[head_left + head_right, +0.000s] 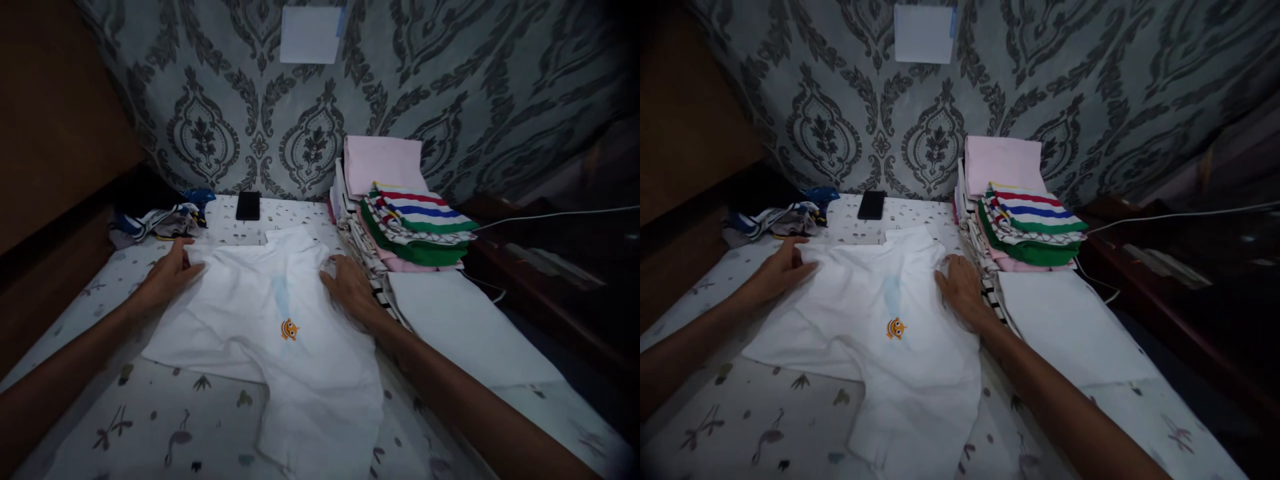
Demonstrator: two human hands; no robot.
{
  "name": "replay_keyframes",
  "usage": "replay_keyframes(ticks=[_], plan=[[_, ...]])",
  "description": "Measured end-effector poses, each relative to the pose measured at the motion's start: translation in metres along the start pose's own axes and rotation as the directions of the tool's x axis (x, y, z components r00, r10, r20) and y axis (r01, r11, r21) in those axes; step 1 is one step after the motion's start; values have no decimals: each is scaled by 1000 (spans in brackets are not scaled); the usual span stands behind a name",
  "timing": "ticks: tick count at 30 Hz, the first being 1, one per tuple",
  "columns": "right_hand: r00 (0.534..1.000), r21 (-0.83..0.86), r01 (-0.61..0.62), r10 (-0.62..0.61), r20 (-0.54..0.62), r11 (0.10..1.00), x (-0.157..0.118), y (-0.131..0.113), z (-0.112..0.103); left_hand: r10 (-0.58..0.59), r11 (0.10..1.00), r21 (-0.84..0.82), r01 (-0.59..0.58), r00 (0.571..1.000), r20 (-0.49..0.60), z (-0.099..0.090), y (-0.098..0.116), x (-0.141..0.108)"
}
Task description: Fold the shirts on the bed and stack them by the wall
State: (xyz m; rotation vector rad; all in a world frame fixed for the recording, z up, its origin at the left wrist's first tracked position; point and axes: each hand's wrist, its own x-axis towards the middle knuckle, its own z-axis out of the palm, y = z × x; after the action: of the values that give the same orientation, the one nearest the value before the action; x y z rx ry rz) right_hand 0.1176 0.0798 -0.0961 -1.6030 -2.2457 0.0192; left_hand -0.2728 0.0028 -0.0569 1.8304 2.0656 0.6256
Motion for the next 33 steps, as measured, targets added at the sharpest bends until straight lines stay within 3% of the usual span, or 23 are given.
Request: replay_keyframes(ticks=[4, 9, 13, 16, 20, 24, 25, 27, 30, 33], plan=[[997, 78, -71, 72, -9, 994, 1, -7, -2, -9, 1000, 16, 10, 996, -93, 6, 10, -6], [990, 158, -140, 141, 10, 977, 7, -9, -5, -12, 991, -132, -14, 981, -192, 13, 5, 7], [969, 64, -225, 217, 121, 972, 48, -18, -6, -17, 977, -208, -41, 963, -270, 21, -3, 27], [939, -18, -281, 278, 201, 960, 85, -33, 0, 3, 990, -137, -42, 961, -276, 24, -1, 38], [954, -19, -254, 253, 161, 967, 109, -46, 12, 39, 998, -38, -52, 959, -280, 20, 5, 39], [985, 2, -168, 168, 33, 986, 109, -41, 16, 159, 987, 58, -149, 897, -413, 11, 1, 35], [986, 0, -167, 167, -8, 986, 109, -39, 16, 173, 984, 102, -143, 893, -415, 10, -2, 35], [980, -13, -191, 191, -53, 981, 111, -34, 19, 139, 978, 196, -73, 926, -350, 10, -5, 36], [973, -28, -230, 230, -26, 973, 118, -30, 26, 28, 939, 342, 48, 976, -214, 10, -6, 40], [974, -21, -228, 228, 3, 973, 121, -27, 27, -27, 898, 432, 87, 989, -143, 7, -2, 40]])
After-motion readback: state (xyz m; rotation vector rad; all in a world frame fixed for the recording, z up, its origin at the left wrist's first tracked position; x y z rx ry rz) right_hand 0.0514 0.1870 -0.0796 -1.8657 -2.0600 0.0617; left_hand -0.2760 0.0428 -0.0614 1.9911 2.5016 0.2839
